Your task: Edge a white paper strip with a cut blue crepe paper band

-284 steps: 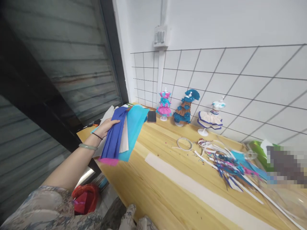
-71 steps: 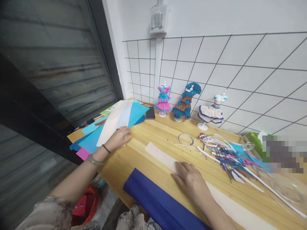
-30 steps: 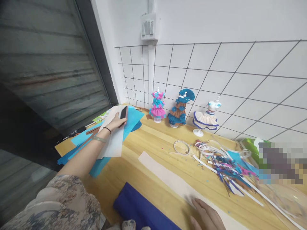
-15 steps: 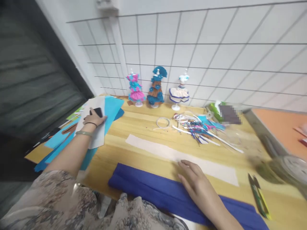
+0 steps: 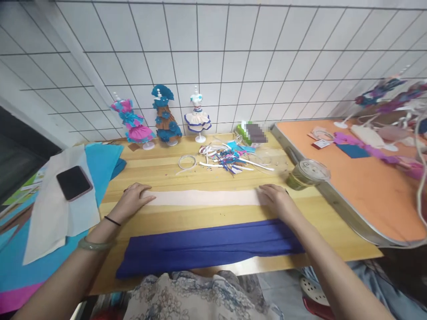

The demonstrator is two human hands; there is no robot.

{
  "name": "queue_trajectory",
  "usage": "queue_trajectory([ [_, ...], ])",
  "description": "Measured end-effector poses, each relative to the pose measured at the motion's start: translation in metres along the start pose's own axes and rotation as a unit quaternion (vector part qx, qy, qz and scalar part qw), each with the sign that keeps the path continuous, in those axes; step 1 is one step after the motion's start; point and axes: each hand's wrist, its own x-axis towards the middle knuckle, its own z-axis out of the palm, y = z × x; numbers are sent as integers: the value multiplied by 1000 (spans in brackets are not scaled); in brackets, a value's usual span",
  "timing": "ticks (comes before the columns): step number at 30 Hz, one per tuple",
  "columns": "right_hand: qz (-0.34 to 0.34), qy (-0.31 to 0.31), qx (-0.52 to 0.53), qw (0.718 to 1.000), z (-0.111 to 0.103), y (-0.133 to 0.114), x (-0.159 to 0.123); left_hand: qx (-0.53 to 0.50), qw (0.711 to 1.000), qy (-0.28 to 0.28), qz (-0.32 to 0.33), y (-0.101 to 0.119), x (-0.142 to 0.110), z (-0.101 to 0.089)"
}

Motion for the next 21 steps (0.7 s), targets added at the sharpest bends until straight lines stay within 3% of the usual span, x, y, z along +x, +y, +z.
queue_trajectory([
  [3, 3, -26, 5, 1000, 0, 13, 8, -24, 998, -47, -16, -3, 12, -5],
  [8, 53, -91, 38, 994, -4, 13, 18, -94, 989, -115, -7, -6, 18, -14],
  [13, 109, -131, 111, 979, -8, 6, 26, -186, 972, -136, -49, -20, 14, -20],
  [17, 117, -124, 131, 977, -6, 1, 33, -249, 954, -149, -75, -30, 12, -25],
  [21, 99, -83, 112, 985, 3, 3, 41, -247, 956, -133, -92, -34, 12, -25],
])
